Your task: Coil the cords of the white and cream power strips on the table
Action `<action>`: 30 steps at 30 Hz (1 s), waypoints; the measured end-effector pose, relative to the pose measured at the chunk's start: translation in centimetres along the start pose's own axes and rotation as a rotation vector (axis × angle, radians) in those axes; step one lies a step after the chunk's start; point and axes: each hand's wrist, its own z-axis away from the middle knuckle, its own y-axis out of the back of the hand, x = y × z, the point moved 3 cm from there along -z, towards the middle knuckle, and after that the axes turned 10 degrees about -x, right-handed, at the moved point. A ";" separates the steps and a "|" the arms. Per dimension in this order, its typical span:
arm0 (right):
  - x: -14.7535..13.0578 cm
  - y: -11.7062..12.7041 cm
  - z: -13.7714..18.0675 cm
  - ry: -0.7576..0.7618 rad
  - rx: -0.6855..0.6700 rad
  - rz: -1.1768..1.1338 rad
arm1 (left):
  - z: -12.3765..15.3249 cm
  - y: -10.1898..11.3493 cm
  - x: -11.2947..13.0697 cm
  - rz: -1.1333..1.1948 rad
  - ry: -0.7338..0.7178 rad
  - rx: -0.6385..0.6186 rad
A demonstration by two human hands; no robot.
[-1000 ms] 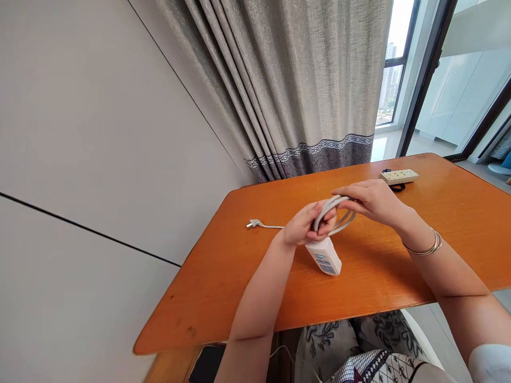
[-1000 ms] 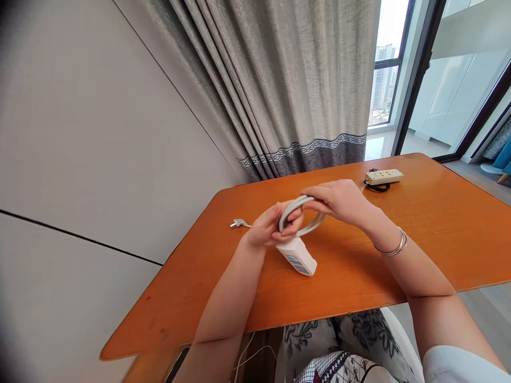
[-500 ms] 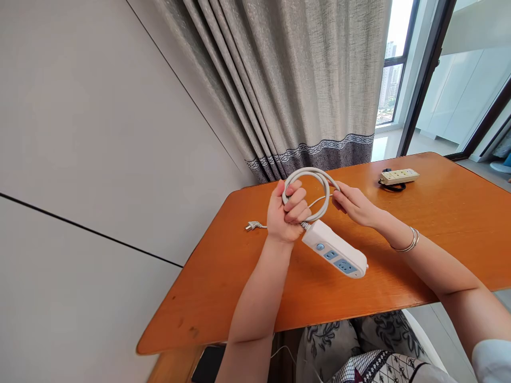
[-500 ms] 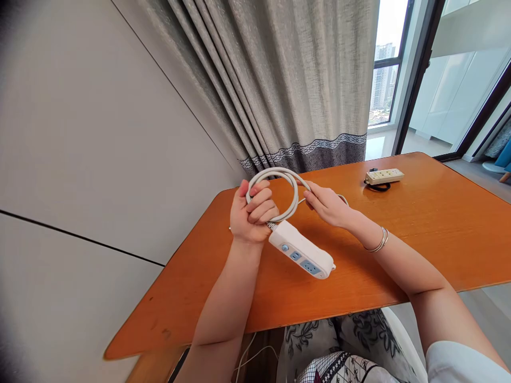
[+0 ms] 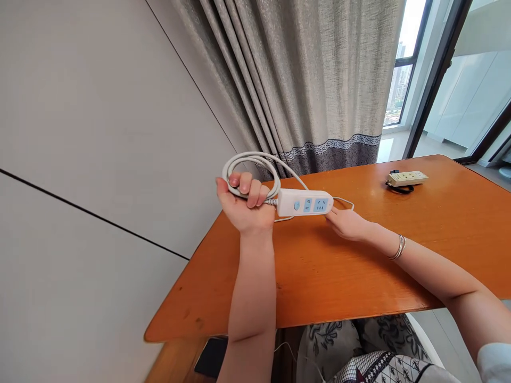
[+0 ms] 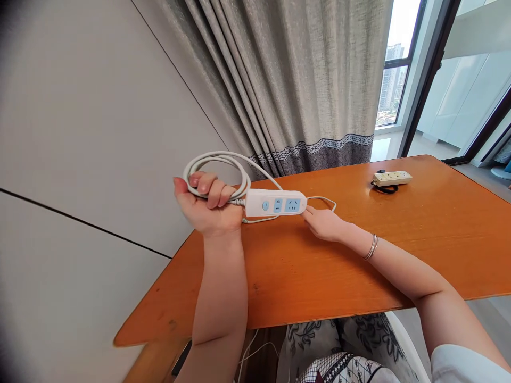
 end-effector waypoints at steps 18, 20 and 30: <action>1.2 7.9 4.1 -0.314 -0.071 0.405 | 0.6 -1.6 -3.3 -0.061 0.049 0.065; 1.8 8.2 4.4 -0.359 -0.077 0.385 | 0.7 -1.7 -3.5 -0.066 0.071 0.051; 0.5 8.2 4.2 -0.353 -0.139 0.392 | 0.9 -1.2 -4.6 -0.280 0.042 -0.130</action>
